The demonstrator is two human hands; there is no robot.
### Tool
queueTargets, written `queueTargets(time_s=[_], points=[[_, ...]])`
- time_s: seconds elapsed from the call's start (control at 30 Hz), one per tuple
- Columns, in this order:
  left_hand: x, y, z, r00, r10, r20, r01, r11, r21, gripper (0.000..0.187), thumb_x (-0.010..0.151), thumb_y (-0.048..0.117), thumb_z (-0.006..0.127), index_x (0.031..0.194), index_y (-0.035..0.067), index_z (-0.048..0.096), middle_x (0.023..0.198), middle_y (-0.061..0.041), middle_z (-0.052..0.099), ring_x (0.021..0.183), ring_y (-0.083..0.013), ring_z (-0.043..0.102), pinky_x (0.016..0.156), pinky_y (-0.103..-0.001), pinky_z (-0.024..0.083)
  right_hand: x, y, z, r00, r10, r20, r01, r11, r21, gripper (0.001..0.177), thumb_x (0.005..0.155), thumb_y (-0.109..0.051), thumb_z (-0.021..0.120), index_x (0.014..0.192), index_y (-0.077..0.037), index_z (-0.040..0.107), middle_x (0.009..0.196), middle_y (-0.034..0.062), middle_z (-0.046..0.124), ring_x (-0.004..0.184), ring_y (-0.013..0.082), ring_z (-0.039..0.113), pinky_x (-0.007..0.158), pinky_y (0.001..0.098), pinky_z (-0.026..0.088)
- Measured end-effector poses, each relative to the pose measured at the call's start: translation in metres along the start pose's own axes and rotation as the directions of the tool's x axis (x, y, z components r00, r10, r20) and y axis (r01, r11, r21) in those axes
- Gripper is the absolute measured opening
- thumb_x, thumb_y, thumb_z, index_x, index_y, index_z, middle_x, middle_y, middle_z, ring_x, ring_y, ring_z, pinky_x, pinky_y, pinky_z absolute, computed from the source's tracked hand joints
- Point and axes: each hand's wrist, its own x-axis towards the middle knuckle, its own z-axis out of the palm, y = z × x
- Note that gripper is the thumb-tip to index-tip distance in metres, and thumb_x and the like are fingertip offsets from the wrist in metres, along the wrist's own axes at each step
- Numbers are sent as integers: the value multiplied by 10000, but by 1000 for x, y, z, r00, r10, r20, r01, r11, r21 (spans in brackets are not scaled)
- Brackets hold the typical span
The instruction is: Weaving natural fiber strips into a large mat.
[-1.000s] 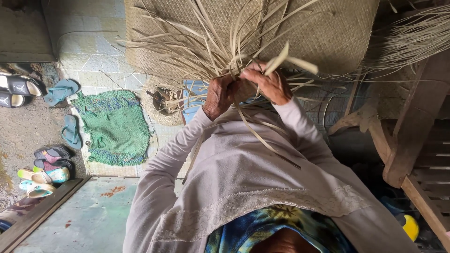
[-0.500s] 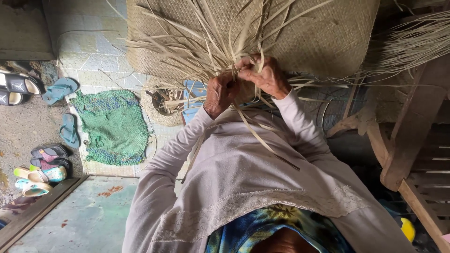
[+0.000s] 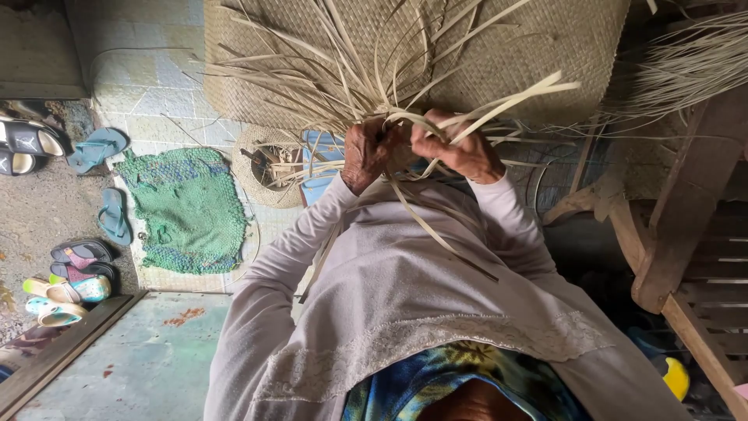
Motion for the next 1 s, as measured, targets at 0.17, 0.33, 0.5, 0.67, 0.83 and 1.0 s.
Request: queueTargets(time_s=[0.17, 0.33, 0.5, 0.67, 0.83, 1.0], points=[[2, -4, 4, 1000, 12, -16, -12, 1000, 19, 217, 809, 243, 599, 708, 51, 615, 598, -176, 565, 611, -382, 593, 554, -408, 463, -4, 7, -15, 986, 122, -116, -133, 987, -90, 225, 881, -256, 667, 809, -52, 602, 558, 80, 575, 458, 123, 550, 502, 223, 467], [1, -4, 2, 1000, 23, -13, -22, 997, 71, 185, 800, 224, 581, 735, 54, 617, 623, -185, 574, 649, -391, 600, 574, -417, 474, -11, 23, -7, 998, -44, -50, 19, 908, -418, 291, 877, -230, 657, 721, 2, 575, 524, 172, 527, 463, 266, 561, 459, 314, 435], [-4, 16, 0, 998, 54, -17, -52, 995, 89, 178, 814, 216, 588, 773, 47, 630, 673, -207, 602, 685, -423, 611, 605, -451, 498, -5, -2, -2, 999, 30, -44, -38, 981, -191, 161, 841, -123, 644, 718, -26, 605, 568, 108, 544, 549, 176, 517, 550, 308, 431], [-10, 32, -5, 986, 159, 39, -163, 978, 133, 134, 803, 198, 571, 827, 82, 635, 713, -183, 621, 738, -421, 617, 630, -472, 512, 18, 19, 5, 978, 119, -169, -114, 993, 42, 256, 870, -245, 634, 690, -67, 604, 589, 66, 553, 544, 138, 499, 555, 258, 397], [-2, 23, 1, 990, 137, 21, -138, 968, 211, 180, 768, 223, 602, 666, 76, 584, 589, -152, 575, 628, -389, 612, 538, -423, 496, 21, -33, 3, 977, 61, -207, -14, 975, 220, 286, 848, -192, 633, 618, -40, 555, 531, 55, 467, 519, 136, 418, 568, 250, 361], [-1, 12, 6, 958, 283, 54, -286, 911, 297, 198, 682, 172, 555, 549, 100, 429, 473, -61, 441, 409, -224, 452, 410, -368, 307, 12, -56, -45, 878, -372, -302, 475, 595, 648, 167, 818, -43, 613, 772, -162, 507, 985, 167, 632, 774, 212, 644, 660, 310, 560]])
